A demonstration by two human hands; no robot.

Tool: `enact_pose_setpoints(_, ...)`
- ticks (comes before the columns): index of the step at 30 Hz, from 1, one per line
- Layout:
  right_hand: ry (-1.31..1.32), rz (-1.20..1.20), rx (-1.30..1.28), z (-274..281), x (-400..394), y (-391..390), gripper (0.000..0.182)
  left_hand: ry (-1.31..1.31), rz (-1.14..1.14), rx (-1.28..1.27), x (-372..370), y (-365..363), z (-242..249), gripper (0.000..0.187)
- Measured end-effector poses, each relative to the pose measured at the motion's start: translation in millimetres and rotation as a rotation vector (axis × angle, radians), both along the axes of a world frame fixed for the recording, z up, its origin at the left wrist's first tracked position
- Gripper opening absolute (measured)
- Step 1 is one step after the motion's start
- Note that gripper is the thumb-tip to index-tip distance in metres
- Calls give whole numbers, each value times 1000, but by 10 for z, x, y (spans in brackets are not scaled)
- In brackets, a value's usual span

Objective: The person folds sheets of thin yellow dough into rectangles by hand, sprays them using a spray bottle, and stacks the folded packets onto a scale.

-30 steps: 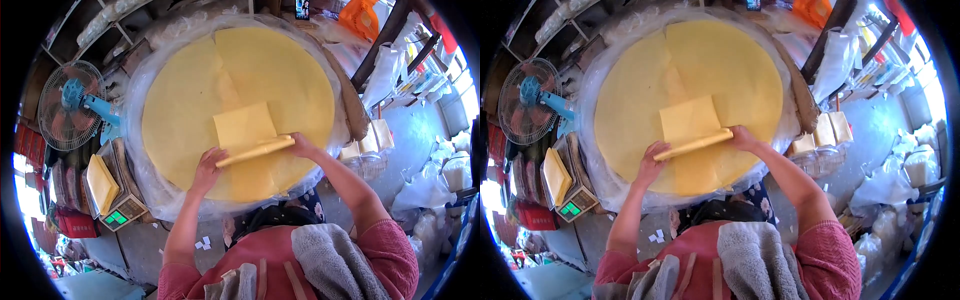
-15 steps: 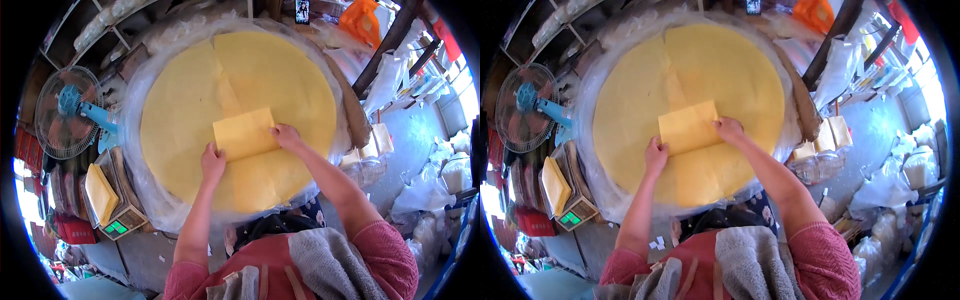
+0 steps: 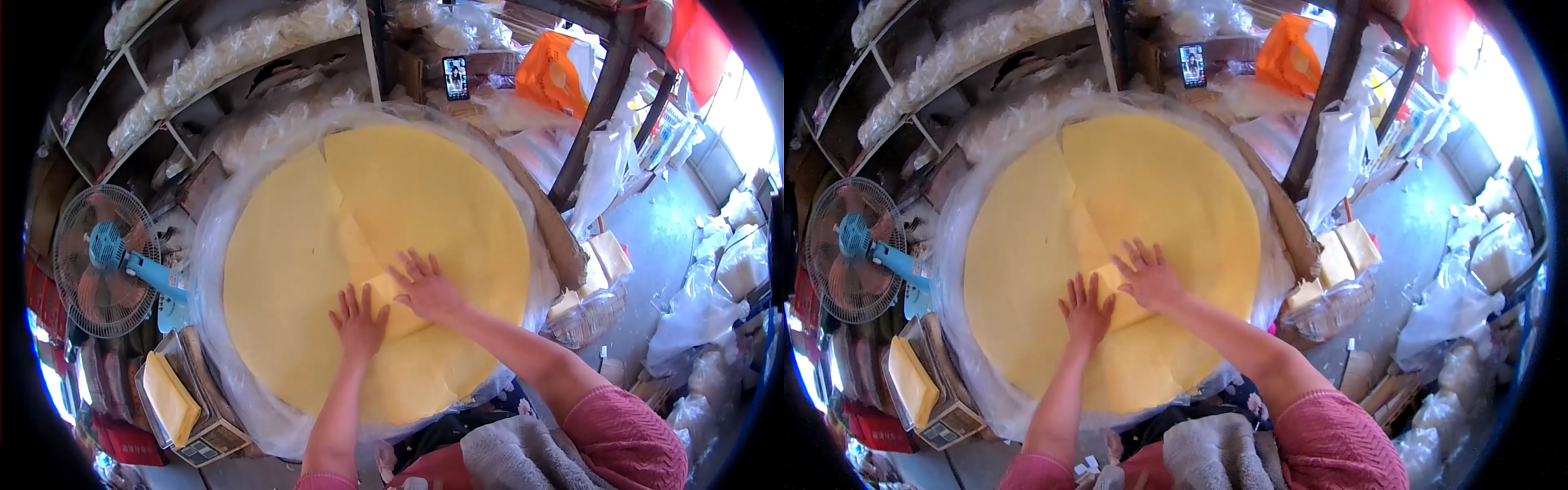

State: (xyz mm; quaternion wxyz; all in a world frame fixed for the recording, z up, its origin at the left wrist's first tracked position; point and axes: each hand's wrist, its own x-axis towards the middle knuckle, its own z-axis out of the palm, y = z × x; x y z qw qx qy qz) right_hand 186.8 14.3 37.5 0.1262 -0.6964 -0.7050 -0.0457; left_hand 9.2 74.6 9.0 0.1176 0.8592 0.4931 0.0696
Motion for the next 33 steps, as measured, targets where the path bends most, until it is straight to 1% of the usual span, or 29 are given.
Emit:
enact_pose_setpoints(3,-12,20,-97,-335,36,86,57,49,4,-13,20,4,-26,64)
enact_pose_setpoints(6,24,32,-89,-484,59,95,56,71,2,22,37,-3,-117,64)
enact_pose_setpoints(8,12,29,-86,-482,48,88,56,74,0,75,33,-23,-138,64)
enact_pose_setpoints(12,5,37,-104,-398,31,100,55,48,-3,82,18,-29,-86,63)
enact_pose_setpoints(14,-5,14,-161,-382,16,148,60,17,-11,113,4,-41,-92,62)
enact_pose_setpoints(17,-11,-16,-237,-182,15,277,67,-207,-9,187,-59,8,-268,59)
enact_pose_setpoints(18,-8,-28,-261,-80,31,353,69,-292,-12,250,-92,33,-303,56)
enact_pose_setpoints(20,35,23,-386,92,145,511,66,-461,-8,373,-163,59,-304,51)
enact_pose_setpoints(21,54,54,-453,154,182,569,65,-531,25,356,-226,-5,-235,49)
enact_pose_setpoints(23,164,55,-522,322,222,580,54,-676,83,325,-347,-195,36,45)
enact_pose_setpoints(24,221,43,-557,418,247,531,49,-667,244,61,-420,-318,202,44)
enact_pose_setpoints(25,286,36,-558,527,264,461,55,-649,392,-208,-477,-452,401,42)
enact_pose_setpoints(26,398,-13,-592,628,233,357,54,-617,531,-480,-517,-572,548,41)
enact_pose_setpoints(28,624,-108,-654,767,161,178,54,-880,615,-799,-491,-883,685,41)
enact_pose_setpoints(29,830,-121,-644,749,107,95,53,-1013,656,-956,-473,-1009,699,41)
enact_pose_setpoints(31,1243,-141,-608,628,-78,-176,51,-1492,456,-1010,-438,-1096,402,44)
enact_pose_setpoints(32,1279,-165,-544,543,-182,-274,51,-1729,342,-1025,-432,-1131,377,46)
enact_pose_setpoints(33,1307,-188,-486,442,-332,-380,51,-1745,302,-1001,-492,-1142,401,46)
